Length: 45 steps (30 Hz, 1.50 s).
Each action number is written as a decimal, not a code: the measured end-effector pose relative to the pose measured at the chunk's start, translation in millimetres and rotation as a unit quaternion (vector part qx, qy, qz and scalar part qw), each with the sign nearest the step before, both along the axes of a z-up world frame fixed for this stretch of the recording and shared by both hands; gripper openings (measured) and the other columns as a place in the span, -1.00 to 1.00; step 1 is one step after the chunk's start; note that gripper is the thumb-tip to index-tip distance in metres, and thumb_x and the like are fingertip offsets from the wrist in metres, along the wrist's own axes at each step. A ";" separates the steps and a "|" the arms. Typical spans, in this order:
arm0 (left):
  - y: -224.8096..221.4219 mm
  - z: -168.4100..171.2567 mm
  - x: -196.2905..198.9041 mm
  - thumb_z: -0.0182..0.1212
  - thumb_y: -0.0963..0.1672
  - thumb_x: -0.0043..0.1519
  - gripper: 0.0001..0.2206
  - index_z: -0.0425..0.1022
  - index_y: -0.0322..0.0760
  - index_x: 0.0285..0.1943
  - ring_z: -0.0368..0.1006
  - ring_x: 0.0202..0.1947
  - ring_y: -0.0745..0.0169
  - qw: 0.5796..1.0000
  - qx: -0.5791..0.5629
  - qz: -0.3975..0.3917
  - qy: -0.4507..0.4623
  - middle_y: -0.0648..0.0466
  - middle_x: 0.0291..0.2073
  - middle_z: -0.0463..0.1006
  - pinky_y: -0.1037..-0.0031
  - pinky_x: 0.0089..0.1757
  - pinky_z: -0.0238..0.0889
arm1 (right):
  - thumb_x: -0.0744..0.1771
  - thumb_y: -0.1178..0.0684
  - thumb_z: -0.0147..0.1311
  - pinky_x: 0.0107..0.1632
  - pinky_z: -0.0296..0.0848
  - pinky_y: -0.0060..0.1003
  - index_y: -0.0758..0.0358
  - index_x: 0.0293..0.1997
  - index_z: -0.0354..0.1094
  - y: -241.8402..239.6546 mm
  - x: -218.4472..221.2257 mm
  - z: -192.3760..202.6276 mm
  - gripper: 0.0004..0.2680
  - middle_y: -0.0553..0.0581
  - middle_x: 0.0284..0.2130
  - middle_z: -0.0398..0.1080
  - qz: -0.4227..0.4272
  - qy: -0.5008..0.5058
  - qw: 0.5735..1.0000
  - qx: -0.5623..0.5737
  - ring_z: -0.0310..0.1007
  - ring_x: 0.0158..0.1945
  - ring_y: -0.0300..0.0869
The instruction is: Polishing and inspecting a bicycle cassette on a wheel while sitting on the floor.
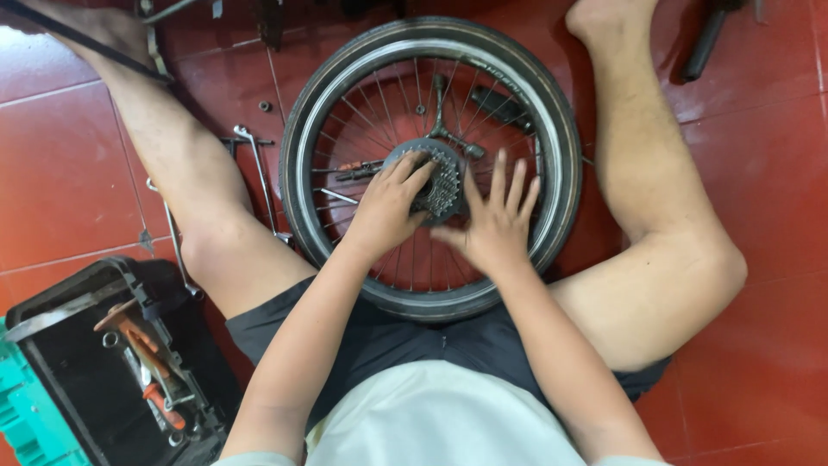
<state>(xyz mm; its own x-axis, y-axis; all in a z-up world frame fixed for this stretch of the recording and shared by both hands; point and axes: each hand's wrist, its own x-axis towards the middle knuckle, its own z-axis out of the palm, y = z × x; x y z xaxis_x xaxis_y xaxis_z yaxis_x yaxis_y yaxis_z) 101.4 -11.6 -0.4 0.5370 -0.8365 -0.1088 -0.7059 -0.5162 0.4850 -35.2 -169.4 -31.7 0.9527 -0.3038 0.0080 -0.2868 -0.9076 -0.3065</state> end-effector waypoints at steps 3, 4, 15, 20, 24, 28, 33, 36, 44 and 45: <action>0.4 -2.5 2.5 0.50 -0.10 0.01 -0.25 0.27 -0.16 0.44 0.16 0.42 -0.17 1.000 -0.001 0.005 0.014 -0.05 0.36 0.26 0.04 0.21 0.22 | 0.10 -0.62 0.13 0.39 -0.45 0.54 -0.05 0.55 -0.05 -6.1 14.1 16.2 -0.11 0.45 0.52 -0.33 0.015 0.047 0.998 0.026 -0.40 0.51 0.50; 1.2 -1.2 2.7 0.50 -0.10 0.01 -0.25 0.27 -0.16 0.44 0.16 0.42 -0.17 1.000 -0.001 0.003 0.013 -0.05 0.36 0.26 0.04 0.21 0.22 | 0.10 -0.62 0.13 0.39 -0.45 0.54 -0.05 0.55 -0.05 -2.6 4.0 14.9 -0.11 0.45 0.52 -0.33 0.013 0.047 0.999 0.026 -0.40 0.51 0.50; 5.8 -4.3 1.5 0.47 -0.03 0.02 -0.13 0.10 -0.02 0.57 0.13 0.45 -0.14 0.999 -0.007 0.035 0.021 0.00 0.44 0.17 -0.01 0.29 0.08 | 0.14 -0.66 0.03 0.40 -0.46 0.51 -0.02 0.53 0.00 0.8 8.3 24.7 -0.15 0.45 0.52 -0.33 0.008 0.090 0.996 0.025 -0.41 0.52 0.47; 29.4 -10.7 10.1 0.55 0.09 -0.16 0.10 0.01 -0.06 0.62 -0.01 0.52 -0.09 0.997 0.012 0.068 0.021 -0.01 0.56 0.02 -0.02 0.37 -0.12 | 0.15 -0.64 0.07 0.39 -0.54 0.50 -0.06 0.54 -0.06 13.0 -19.5 24.6 -0.15 0.44 0.52 -0.34 0.006 0.166 0.986 0.032 -0.46 0.53 0.45; 33.7 -18.1 6.8 0.57 0.09 -0.18 0.13 -0.01 -0.14 0.62 -0.04 0.54 -0.01 0.997 0.024 0.070 0.017 0.03 0.58 -0.02 -0.02 0.39 -0.20 | 0.20 -0.60 0.03 0.38 -0.49 0.51 -0.06 0.55 -0.06 10.1 -15.3 19.1 -0.21 0.48 0.51 -0.32 -0.006 0.147 0.989 0.021 -0.42 0.52 0.49; 36.3 -37.5 0.6 0.56 0.11 -0.19 0.14 0.00 -0.15 0.61 -0.01 0.53 0.05 0.996 -0.007 0.088 0.027 0.08 0.57 0.02 0.00 0.41 -0.27 | 0.19 -0.57 0.06 0.37 -0.49 0.53 0.01 0.55 -0.04 -0.8 2.4 23.9 -0.20 0.51 0.51 -0.34 0.003 0.095 0.995 0.009 -0.43 0.50 0.55; 34.8 -38.6 -5.4 0.57 0.06 -0.15 0.11 -0.03 -0.17 0.62 -0.02 0.54 0.00 0.993 -0.036 0.107 0.045 0.03 0.56 0.04 -0.07 0.42 -0.31 | 0.08 -0.50 0.29 0.35 -0.54 0.52 0.04 0.51 0.07 -1.1 10.8 42.2 -0.13 0.43 0.52 -0.37 0.008 0.117 0.993 0.027 -0.49 0.51 0.49; 37.7 -27.5 2.9 0.58 0.09 -0.18 0.12 0.02 -0.12 0.61 -0.02 0.54 -0.04 0.989 -0.073 0.106 0.068 -0.01 0.55 0.03 -0.15 0.40 -0.28 | 0.08 -0.50 0.28 0.36 -0.57 0.51 0.00 0.50 0.08 0.7 8.4 43.3 -0.15 0.38 0.53 -0.34 -0.004 0.124 0.992 0.038 -0.48 0.52 0.46; 24.5 -68.1 17.9 0.48 0.21 -0.02 -0.07 0.22 -0.15 0.51 0.26 0.38 0.03 0.951 -0.168 0.196 0.169 0.04 0.31 0.33 -0.16 0.35 -0.27 | 0.16 -0.51 0.23 0.34 -0.50 0.58 -0.07 0.54 -0.02 -0.3 4.5 41.9 -0.19 0.41 0.51 -0.45 -0.011 0.140 0.987 0.084 -0.55 0.49 0.54; 23.5 -66.6 16.7 0.46 0.21 -0.01 -0.09 0.25 -0.17 0.48 0.26 0.37 0.02 0.949 -0.170 0.202 0.171 0.04 0.30 0.34 -0.17 0.35 -0.28 | 0.16 -0.52 0.21 0.34 -0.52 0.58 -0.06 0.53 0.02 -4.1 8.3 42.9 -0.20 0.42 0.51 -0.44 0.002 0.136 0.988 0.076 -0.57 0.49 0.54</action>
<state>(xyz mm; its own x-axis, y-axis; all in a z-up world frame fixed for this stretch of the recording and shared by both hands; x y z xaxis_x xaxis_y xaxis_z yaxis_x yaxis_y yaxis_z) 118.0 11.9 -67.0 0.8032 -0.5881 -0.0943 -0.2560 -0.4838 0.8369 -27.0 -173.5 11.2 0.9147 -0.2775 -0.2937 -0.3732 -0.8586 -0.3513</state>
